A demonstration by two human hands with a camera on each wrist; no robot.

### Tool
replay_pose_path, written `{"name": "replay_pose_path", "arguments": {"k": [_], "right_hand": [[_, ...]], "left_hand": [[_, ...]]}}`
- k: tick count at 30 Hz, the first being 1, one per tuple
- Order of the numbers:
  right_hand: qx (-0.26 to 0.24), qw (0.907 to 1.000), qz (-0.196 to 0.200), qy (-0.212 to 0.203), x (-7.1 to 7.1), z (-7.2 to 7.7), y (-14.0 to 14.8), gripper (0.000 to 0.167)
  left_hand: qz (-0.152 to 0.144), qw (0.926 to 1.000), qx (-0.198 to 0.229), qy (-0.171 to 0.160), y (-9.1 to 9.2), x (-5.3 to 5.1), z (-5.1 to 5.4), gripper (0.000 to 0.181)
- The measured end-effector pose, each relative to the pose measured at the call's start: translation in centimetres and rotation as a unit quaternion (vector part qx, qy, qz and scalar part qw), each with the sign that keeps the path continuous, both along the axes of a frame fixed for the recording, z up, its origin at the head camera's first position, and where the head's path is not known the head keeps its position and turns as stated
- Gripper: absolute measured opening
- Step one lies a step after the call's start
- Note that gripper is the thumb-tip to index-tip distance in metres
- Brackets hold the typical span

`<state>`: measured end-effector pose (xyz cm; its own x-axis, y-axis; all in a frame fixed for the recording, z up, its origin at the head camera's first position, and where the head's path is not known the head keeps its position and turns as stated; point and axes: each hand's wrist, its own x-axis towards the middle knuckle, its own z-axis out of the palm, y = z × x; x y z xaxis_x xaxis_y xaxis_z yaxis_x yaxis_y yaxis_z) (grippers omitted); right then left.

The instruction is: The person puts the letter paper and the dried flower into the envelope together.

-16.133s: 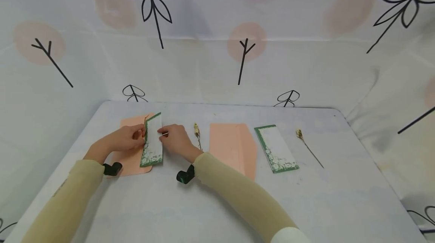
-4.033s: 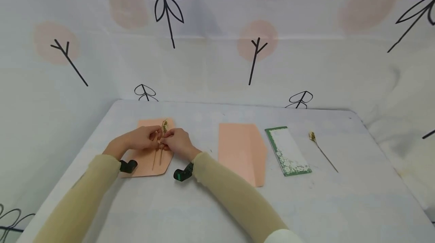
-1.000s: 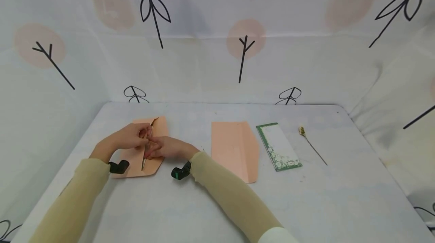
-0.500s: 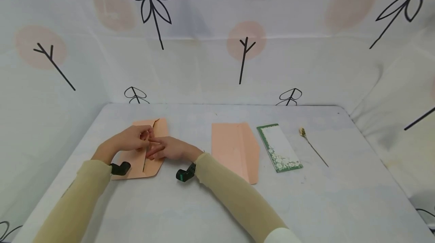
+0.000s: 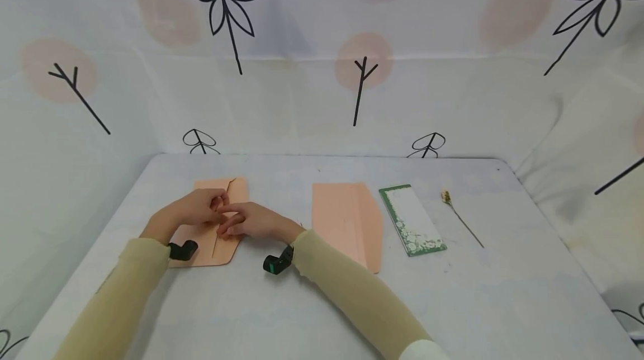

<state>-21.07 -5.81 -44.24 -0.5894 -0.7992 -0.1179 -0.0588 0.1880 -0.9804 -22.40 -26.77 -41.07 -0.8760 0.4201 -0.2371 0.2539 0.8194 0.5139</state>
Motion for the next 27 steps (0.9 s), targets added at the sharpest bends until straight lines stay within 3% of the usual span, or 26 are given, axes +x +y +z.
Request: {"name": "replay_pose_path", "arguments": {"k": [7,18,27], "right_hand": [[0.026,0.9988,0.0,0.042,0.2,1.0,0.8,0.051],[-0.004,0.9994,0.021,0.029,0.6,2.0,2.4,0.05],[-0.006,0.9994,0.021,0.026,0.7,2.6,4.2,0.051]], "left_hand": [[0.018,0.9998,-0.01,-0.008,0.5,-0.2,0.2,0.024],[0.066,0.9969,-0.026,-0.035,0.8,-0.3,0.0,0.029],[0.073,0.9961,-0.039,-0.031,1.1,0.1,0.2,0.03]]}}
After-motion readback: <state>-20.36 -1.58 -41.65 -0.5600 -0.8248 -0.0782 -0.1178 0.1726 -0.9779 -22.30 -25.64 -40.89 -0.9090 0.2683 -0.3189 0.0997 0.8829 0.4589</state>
